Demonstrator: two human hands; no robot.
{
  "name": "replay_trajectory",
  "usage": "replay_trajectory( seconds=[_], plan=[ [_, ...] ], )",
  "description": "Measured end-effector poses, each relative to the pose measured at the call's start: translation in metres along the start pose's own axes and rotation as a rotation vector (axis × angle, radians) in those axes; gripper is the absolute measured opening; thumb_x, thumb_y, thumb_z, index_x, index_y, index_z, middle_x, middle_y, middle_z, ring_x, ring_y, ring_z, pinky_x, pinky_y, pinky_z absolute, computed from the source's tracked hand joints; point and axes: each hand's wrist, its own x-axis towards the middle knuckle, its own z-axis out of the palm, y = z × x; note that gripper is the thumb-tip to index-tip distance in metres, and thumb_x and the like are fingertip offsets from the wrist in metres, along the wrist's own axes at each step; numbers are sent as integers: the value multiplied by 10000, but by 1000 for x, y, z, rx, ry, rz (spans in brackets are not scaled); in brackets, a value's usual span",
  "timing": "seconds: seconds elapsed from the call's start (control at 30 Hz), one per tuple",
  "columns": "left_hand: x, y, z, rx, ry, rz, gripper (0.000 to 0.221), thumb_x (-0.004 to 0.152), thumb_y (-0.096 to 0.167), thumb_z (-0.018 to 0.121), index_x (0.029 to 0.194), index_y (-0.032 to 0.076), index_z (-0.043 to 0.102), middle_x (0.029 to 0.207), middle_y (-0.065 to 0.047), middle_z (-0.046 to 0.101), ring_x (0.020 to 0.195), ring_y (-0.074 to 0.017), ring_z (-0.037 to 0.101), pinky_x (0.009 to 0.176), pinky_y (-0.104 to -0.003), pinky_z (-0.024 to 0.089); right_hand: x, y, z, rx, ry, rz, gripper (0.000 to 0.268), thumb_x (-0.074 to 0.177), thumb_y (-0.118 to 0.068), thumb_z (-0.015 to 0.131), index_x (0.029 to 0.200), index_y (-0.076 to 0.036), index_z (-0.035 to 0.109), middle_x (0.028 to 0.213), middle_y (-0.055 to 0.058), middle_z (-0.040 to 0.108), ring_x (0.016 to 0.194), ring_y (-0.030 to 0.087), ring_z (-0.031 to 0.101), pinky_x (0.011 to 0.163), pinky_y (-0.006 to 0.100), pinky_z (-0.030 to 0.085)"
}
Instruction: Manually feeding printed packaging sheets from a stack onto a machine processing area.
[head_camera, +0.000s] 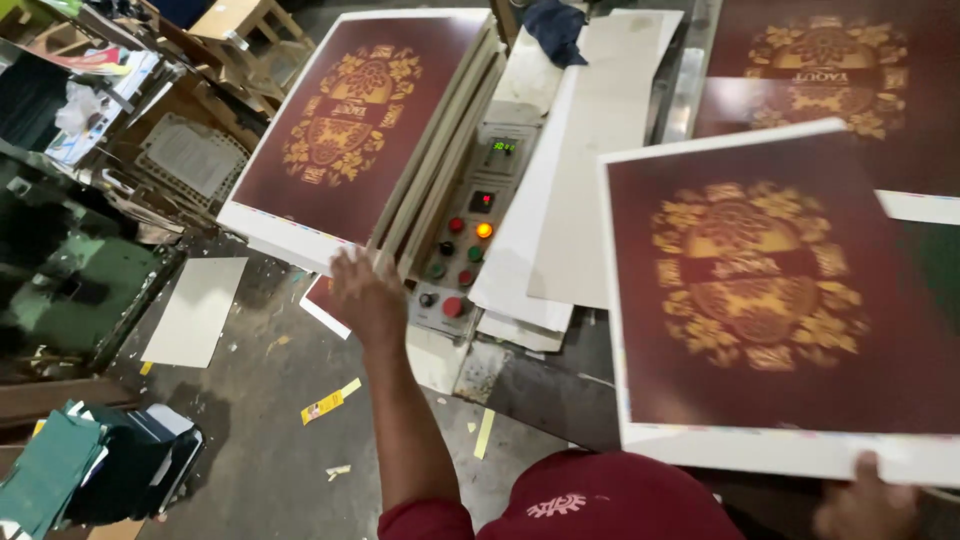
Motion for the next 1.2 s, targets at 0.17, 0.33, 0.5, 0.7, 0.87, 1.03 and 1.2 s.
replay_trajectory(
  seconds=[0.17, 0.33, 0.5, 0.7, 0.87, 1.03, 1.2],
  plan=[
    [19, -52, 10, -58, -187, -20, 726, 994, 442, 670, 1362, -173, 557, 1443, -377, 499, 1374, -484, 406, 1095, -583, 300, -28, -39, 1, -289, 117, 59, 443, 1167, -243, 479, 1519, 17, 411, 1279, 185, 632, 985, 242, 672, 724, 368, 564],
    [25, -85, 14, 61, -302, 172, 543, 985, 366, 679, 1274, -93, 664, 1355, -280, 654, 1289, -395, 605, 1060, -510, 453, -58, -58, 16, -402, 353, 187, 452, 1199, -338, 449, 1504, -5, 443, 1242, 185, 647, 915, 228, 626, 649, 356, 513],
    [47, -68, -23, 58, -436, 51, 382, 975, 424, 706, 1014, 45, 734, 1106, -154, 745, 986, -407, 695, 798, -528, 538, -78, -80, 43, -242, 351, -33, 405, 1188, -99, 442, 1568, 6, 348, 1431, 184, 607, 1121, 239, 717, 813, 294, 623],
    [68, -64, -36, -30, -468, 52, 237, 1006, 329, 628, 977, 137, 765, 876, -197, 723, 821, -447, 696, 753, -536, 551, -25, -31, 16, -177, 325, -114, 395, 1177, -9, 461, 1568, 3, 406, 1460, 171, 607, 1140, 271, 713, 811, 359, 676],
    [75, -77, -22, 269, -264, 206, 214, 1024, 215, 598, 868, 118, 706, 809, -175, 728, 738, -405, 718, 652, -526, 553, 15, -26, 37, -49, 173, -35, 360, 1205, -83, 503, 1548, -14, 418, 1337, 141, 618, 1012, 231, 688, 717, 338, 626],
    [74, -53, -39, 226, -109, 246, 266, 1073, 200, 602, 837, 88, 653, 805, -152, 719, 707, -362, 717, 597, -469, 540, 60, -35, 77, -90, 65, 40, 355, 1175, -140, 520, 1507, -37, 448, 1214, 103, 656, 921, 206, 687, 645, 333, 591],
    [56, -6, -36, -1, -46, 315, 223, 1043, 66, 586, 831, 101, 642, 741, -132, 677, 630, -345, 677, 586, -471, 525, 96, -45, 103, -104, -32, 158, 370, 1161, -193, 541, 1469, -7, 453, 1098, 110, 672, 895, 220, 695, 680, 334, 568]
  ],
)
